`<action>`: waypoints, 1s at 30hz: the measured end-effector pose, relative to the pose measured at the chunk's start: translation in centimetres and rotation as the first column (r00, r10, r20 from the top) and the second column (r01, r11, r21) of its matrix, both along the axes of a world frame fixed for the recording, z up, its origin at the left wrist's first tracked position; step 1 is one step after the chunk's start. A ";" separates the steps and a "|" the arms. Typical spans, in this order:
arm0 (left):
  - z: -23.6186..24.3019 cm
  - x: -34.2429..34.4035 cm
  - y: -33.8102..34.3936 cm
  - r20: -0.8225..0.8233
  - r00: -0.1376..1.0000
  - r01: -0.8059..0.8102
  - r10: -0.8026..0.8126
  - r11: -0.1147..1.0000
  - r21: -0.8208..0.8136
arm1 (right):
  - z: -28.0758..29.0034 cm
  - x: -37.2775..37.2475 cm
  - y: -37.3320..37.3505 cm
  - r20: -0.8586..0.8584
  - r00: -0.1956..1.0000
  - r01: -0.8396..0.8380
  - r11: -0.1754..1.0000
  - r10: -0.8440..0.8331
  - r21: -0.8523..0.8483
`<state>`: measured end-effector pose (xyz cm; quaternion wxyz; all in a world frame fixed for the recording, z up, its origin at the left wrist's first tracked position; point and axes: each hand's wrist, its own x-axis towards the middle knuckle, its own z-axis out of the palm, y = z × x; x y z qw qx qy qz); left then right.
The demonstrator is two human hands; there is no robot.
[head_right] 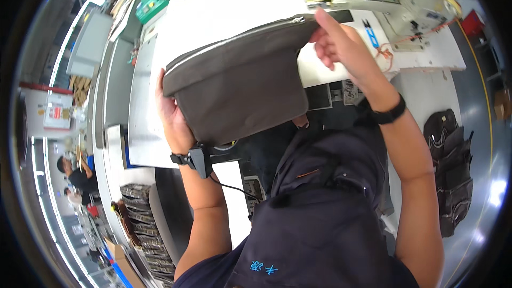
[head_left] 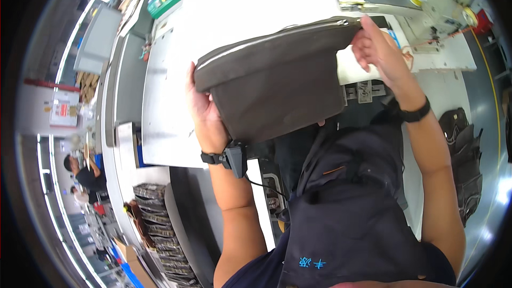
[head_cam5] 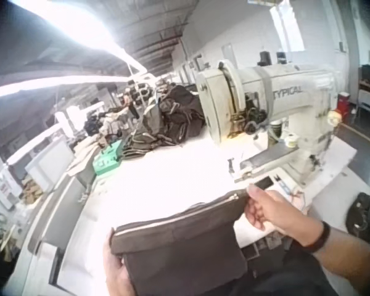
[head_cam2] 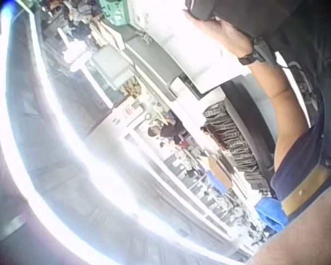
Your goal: Sewing a zipper and edges on a leather bag using an industrial sewing machine.
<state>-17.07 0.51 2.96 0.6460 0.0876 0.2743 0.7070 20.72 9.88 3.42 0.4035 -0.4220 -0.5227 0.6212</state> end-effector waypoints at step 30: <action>-7.6 -5.8 3.7 -0.299 0.948 -0.139 0.111 0.988 -0.072 | -12.1 -2.0 1.8 -0.404 0.914 -0.098 0.988 0.042 -0.118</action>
